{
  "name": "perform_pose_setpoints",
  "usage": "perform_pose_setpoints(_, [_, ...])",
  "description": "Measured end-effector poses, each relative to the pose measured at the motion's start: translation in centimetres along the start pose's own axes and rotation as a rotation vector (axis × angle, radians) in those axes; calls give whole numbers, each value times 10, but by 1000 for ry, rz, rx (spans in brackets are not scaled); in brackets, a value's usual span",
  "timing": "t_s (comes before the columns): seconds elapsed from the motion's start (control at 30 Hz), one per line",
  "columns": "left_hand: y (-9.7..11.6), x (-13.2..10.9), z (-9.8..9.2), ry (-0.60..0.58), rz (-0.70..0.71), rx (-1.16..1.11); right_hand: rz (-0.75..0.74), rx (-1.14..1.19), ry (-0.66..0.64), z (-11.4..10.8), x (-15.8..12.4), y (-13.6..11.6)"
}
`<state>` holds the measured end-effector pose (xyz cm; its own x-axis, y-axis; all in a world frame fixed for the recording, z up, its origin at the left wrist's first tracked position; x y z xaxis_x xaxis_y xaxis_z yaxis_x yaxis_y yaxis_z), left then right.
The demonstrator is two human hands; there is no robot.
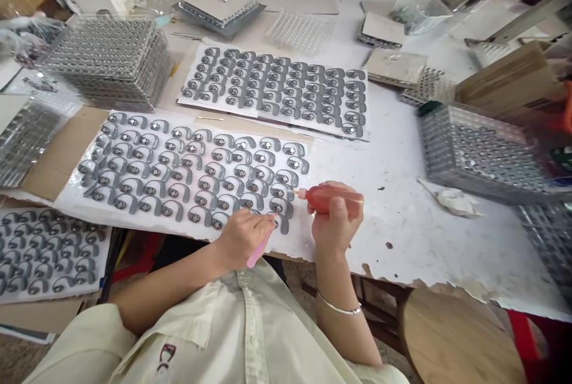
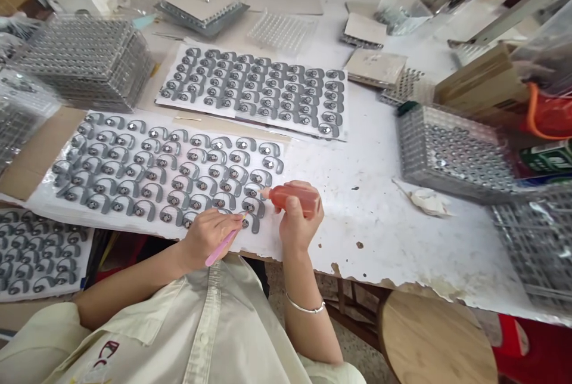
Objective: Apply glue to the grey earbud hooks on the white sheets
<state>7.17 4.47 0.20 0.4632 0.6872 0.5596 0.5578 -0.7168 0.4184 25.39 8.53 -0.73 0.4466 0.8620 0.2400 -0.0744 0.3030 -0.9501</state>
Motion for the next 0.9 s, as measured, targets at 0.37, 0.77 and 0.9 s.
perform_pose_setpoints(0.37, [0,-5,-14,7,-22,-55,-408,-199,126,4,-11,-19])
perform_pose_setpoints(0.77, [0,-7,-19,11,-16,-150,-471,-229,133,4,-12,-21])
perform_pose_setpoints(0.9, [-1,-1,-11,46,40,-81,-477,-286,49,8,-14,-23])
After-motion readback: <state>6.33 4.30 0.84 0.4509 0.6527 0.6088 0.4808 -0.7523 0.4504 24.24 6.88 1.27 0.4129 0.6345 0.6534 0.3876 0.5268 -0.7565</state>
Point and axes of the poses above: each hand's wrist, its own x-axis towards the middle knuckle, its own z-axis out of the palm, y = z × x, the point moved 4 cm from there along x, towards the middle knuckle
